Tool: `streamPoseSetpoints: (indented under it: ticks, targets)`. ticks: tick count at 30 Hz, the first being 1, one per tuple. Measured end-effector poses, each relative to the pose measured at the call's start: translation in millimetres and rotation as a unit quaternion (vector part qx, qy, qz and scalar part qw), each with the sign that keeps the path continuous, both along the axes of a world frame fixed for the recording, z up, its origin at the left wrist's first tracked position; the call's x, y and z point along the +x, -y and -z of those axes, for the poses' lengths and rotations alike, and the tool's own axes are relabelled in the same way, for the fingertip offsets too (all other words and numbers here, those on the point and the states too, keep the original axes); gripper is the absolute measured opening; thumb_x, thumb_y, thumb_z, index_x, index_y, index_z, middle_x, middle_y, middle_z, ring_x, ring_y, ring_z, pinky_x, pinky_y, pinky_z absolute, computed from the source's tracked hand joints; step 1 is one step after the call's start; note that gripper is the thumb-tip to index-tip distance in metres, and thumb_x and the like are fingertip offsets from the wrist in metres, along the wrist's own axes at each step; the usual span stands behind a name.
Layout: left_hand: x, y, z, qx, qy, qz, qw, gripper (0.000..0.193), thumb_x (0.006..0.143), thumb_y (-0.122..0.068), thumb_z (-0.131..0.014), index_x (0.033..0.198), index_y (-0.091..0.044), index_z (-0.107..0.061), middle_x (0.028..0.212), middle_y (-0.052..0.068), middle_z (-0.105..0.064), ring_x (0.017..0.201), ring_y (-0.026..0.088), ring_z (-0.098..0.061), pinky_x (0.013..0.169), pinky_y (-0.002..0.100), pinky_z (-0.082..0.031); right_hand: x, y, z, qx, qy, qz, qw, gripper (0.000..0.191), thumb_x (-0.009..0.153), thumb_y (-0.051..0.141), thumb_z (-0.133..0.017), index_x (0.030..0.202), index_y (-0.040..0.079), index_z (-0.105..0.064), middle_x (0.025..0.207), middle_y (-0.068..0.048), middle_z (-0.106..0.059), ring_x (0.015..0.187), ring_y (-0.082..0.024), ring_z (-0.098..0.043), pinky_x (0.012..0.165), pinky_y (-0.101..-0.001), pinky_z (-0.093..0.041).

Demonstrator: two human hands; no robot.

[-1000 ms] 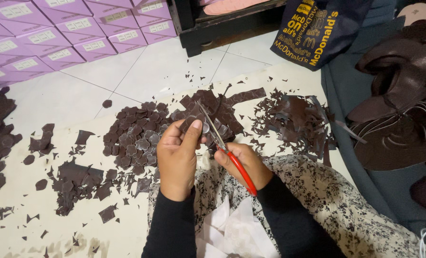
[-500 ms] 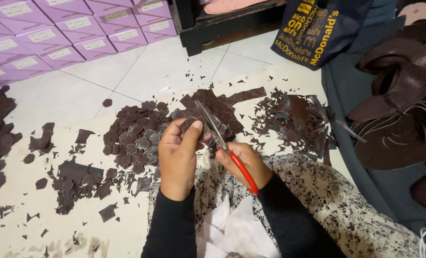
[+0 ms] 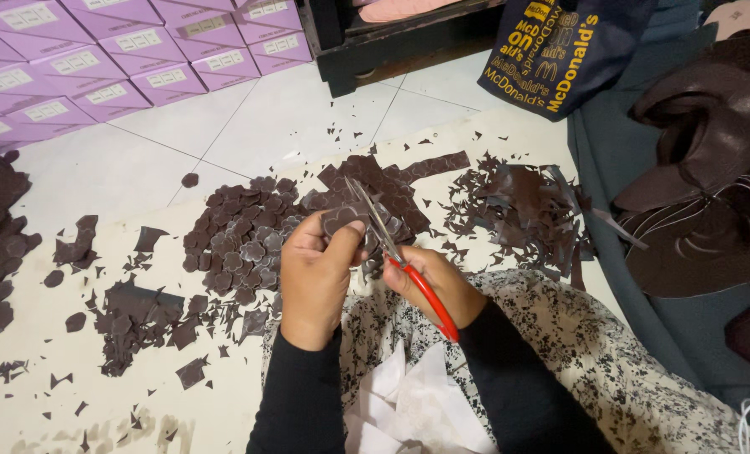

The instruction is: The person sits on the floor and uses red-handled scissors to cut a dark brown sheet into small flower-shaped pieces. They hold the sheet with the left hand and cut with the right, accumulating a pile of finished shapes and scraps on the floor.

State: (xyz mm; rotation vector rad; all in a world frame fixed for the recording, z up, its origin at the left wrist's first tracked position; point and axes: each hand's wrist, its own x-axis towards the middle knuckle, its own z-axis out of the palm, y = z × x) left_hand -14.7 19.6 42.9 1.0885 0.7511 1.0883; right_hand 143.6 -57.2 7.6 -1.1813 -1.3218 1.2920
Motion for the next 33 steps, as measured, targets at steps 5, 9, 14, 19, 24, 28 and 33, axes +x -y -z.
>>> streamPoseSetpoints:
  ticks: [5,9,14,19,24,28,33]
  targets:
    - [-0.3,-0.4,-0.4,0.009,0.002,0.006,1.000,0.007,0.094,-0.004,-0.066,0.097,0.001,-0.070,0.084,0.001,-0.069,0.067,0.007,-0.059,0.062,0.022,-0.048,2.0,1.0,2.3,-0.001,-0.048,-0.024,0.999,0.053,0.102,0.051,-0.054,0.126,0.004,-0.064,0.075,0.010,-0.042,0.065,-0.002,-0.038,0.056,-0.0224,-0.032]
    - [-1.6,-1.4,-0.7,0.005,-0.019,-0.002,1.000,0.006,0.093,-0.004,-0.066,0.095,0.000,-0.070,0.082,0.001,-0.069,0.064,0.007,-0.059,0.060,0.022,-0.048,2.5,0.2,6.2,-0.016,-0.059,-0.019,0.998,0.046,0.101,0.048,-0.057,0.111,0.004,-0.064,0.071,0.010,-0.039,0.062,-0.002,-0.035,0.052,-0.0225,-0.028]
    - [-5.8,-0.8,0.7,0.012,-0.033,-0.002,0.999,0.007,0.093,-0.004,-0.065,0.094,0.001,-0.070,0.079,0.003,-0.068,0.064,0.008,-0.059,0.059,0.023,-0.048,4.8,-1.0,10.0,-0.003,-0.035,-0.031,0.999,0.045,0.102,0.050,-0.055,0.097,0.006,-0.061,0.069,0.010,-0.039,0.060,-0.002,-0.036,0.052,-0.0228,-0.031]
    - [-1.0,-1.6,4.7,0.023,0.006,0.000,1.000,0.007,0.096,-0.004,-0.066,0.100,0.001,-0.068,0.085,0.003,-0.068,0.071,0.008,-0.059,0.065,0.023,-0.048,0.8,-2.4,11.9,0.026,-0.002,0.007,1.000,0.044,0.103,0.049,-0.055,0.088,0.008,-0.058,0.068,0.009,-0.039,0.059,-0.003,-0.036,0.050,-0.0234,-0.030]
    - [11.2,4.1,6.6,0.011,0.023,-0.010,1.000,0.014,0.096,-0.009,-0.066,0.107,-0.002,-0.069,0.095,0.001,-0.071,0.083,0.007,-0.064,0.077,0.024,-0.053,-6.9,-4.1,15.4,0.045,-0.007,0.070,0.996,0.041,0.104,0.044,-0.056,0.086,0.008,-0.056,0.068,0.009,-0.041,0.059,-0.003,-0.037,0.051,-0.0239,-0.032]
    - [11.9,5.3,6.3,0.015,0.028,-0.032,0.999,0.015,0.100,-0.013,-0.064,0.107,-0.001,-0.070,0.096,0.002,-0.072,0.084,0.007,-0.064,0.078,0.023,-0.053,-7.3,-3.7,17.3,0.043,-0.005,0.064,0.997,0.040,0.104,0.045,-0.056,0.090,0.007,-0.059,0.068,0.009,-0.044,0.059,-0.003,-0.039,0.051,-0.0238,-0.034]
    - [5.8,3.3,6.9,0.059,-0.004,-0.022,0.998,0.014,0.101,-0.013,-0.066,0.105,-0.001,-0.070,0.092,0.002,-0.071,0.079,0.007,-0.062,0.073,0.023,-0.051,-4.3,-2.7,18.5,-0.027,-0.043,0.032,0.998,0.042,0.098,0.050,-0.056,0.096,0.008,-0.061,0.064,0.008,-0.042,0.053,-0.003,-0.037,0.046,-0.0238,-0.030]
